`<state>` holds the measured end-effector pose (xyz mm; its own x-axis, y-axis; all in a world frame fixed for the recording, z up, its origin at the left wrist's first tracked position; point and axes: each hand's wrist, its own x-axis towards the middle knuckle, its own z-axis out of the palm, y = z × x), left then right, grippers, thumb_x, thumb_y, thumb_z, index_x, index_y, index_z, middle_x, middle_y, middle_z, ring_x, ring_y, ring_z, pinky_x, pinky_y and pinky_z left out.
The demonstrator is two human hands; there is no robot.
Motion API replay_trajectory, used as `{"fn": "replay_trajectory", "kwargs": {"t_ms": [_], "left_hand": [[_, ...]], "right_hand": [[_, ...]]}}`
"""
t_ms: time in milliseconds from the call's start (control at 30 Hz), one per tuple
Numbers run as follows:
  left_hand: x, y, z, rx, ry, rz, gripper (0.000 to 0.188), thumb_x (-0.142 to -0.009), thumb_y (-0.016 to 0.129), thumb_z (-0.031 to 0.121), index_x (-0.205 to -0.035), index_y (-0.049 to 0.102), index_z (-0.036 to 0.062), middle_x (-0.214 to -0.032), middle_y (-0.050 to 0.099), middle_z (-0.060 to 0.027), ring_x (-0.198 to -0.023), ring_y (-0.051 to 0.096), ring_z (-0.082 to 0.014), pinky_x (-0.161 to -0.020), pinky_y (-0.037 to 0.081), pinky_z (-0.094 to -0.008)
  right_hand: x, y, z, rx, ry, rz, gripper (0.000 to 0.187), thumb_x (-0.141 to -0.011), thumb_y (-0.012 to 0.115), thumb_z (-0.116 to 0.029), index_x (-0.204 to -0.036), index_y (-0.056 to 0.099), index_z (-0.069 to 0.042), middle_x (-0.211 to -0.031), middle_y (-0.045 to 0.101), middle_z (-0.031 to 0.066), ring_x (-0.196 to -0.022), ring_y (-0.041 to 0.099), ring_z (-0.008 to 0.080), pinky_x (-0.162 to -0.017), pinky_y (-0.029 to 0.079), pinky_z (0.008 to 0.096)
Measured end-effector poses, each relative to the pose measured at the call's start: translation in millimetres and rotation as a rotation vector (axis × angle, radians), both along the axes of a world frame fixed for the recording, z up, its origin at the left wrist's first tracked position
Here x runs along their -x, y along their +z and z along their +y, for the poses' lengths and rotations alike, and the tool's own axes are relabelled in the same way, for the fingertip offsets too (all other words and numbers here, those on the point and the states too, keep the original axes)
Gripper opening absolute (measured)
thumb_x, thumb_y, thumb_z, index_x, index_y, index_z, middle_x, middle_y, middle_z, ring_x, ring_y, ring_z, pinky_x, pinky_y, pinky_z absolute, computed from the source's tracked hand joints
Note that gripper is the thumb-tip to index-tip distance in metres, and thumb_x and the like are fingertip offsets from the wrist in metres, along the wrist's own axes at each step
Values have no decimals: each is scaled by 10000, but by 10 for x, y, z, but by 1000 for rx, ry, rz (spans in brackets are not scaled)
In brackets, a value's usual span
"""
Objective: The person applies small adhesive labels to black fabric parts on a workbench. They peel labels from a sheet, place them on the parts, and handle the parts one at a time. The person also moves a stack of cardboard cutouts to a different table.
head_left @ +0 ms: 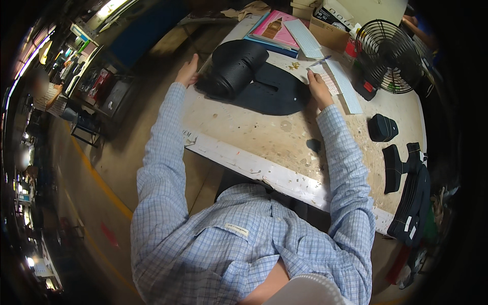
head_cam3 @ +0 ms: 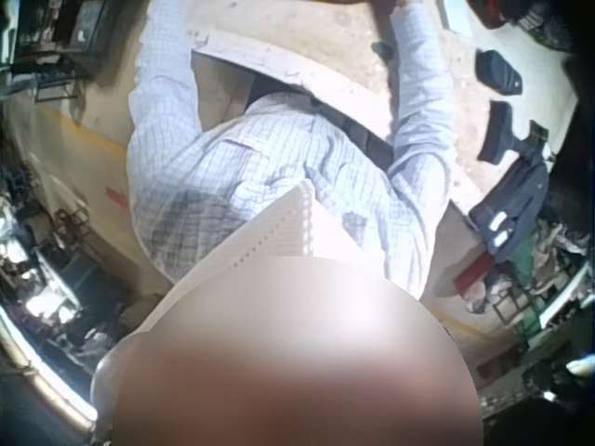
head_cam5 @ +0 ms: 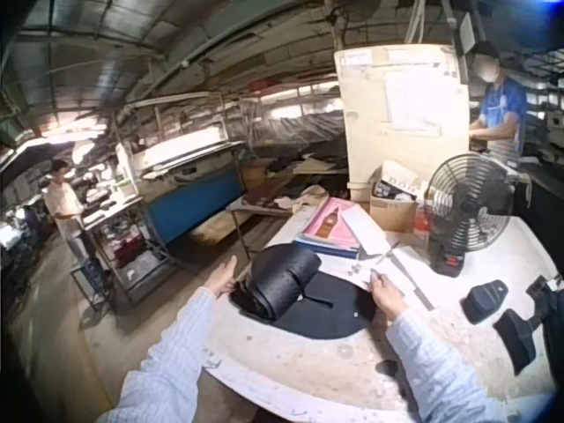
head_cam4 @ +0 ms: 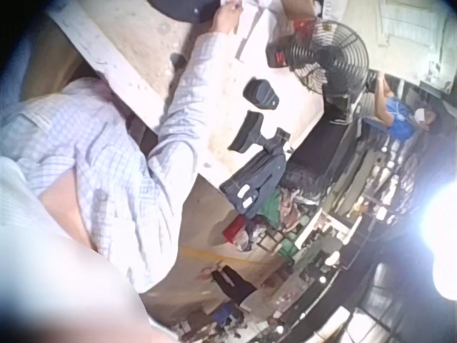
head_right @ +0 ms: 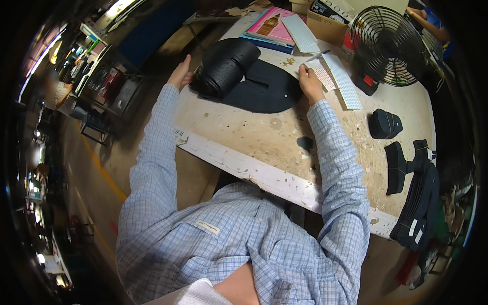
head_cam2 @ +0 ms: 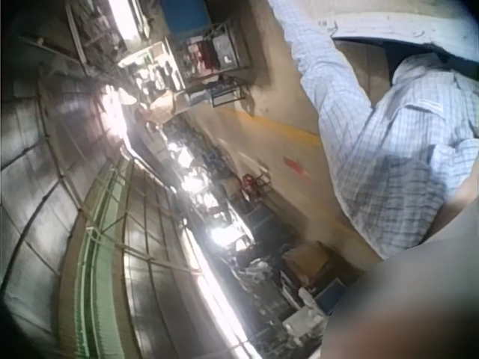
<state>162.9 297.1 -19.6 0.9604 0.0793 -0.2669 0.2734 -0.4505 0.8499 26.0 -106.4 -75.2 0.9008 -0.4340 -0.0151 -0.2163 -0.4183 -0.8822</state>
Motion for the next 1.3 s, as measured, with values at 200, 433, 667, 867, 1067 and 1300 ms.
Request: {"fn": "replay_trajectory", "kwargs": {"t_ms": [200, 433, 667, 867, 1067, 1300], "left_hand": [[-97, -64, -355, 499, -133, -1, 635, -881, 572, 522, -1244, 558, 1, -1080, 640, -201, -964, 625, -240, -815, 497, -316], [728, -8, -1063, 282, 54, -689, 630, -863, 633, 370, -1333, 430, 3, -1245, 564, -209, -1137, 549, -323, -980, 398, -349], [1385, 193, -1260, -176, -371, -1163, 527, -903, 561, 362, -1360, 435, 133, -893, 654, -51, -963, 615, -235, -1031, 295, -462], [1097, 442, -764, -416, -255, -1272, 458, -897, 587, 370, -1291, 518, 146, -878, 658, -21, -885, 629, -200, -972, 347, -433], [1040, 451, -611, 104, -488, -639, 356, -955, 554, 280, -1250, 548, 81, -890, 651, -61, -677, 592, -86, -595, 455, -172], [1310, 505, -750, 1026, -475, 553, 531, -955, 512, 431, -1274, 475, 8, -793, 515, 3, -552, 413, -51, -444, 325, -167]], "right_hand": [[13, 171, 9, 389, 69, 287, 788, -934, 365, -620, -1108, 633, 100, -1152, 599, 323, -1140, 568, 408, -974, 425, 403], [368, 145, 196, -716, 47, 93, 779, -967, 279, -632, -1336, 468, 27, -1344, 501, 188, -1227, 499, 270, -1041, 374, 428], [358, 105, 144, -836, 89, 96, 869, -938, 130, -693, -1455, 310, -18, -1469, 376, 190, -1347, 379, 320, -1069, 325, 511], [518, 115, 449, -651, -35, -132, 832, -928, 326, -668, -1467, 292, -36, -1455, 377, 232, -1332, 402, 314, -1105, 287, 374], [522, 503, 665, -57, -123, -242, 840, -716, 773, -411, -1385, 382, -87, -1200, 598, 252, -1066, 621, 355, -921, 486, 373], [391, 1867, 1056, 585, 163, -779, 686, -657, 791, -277, -1268, 487, -205, -866, 675, 158, -780, 672, 330, -660, 515, 391]]}}
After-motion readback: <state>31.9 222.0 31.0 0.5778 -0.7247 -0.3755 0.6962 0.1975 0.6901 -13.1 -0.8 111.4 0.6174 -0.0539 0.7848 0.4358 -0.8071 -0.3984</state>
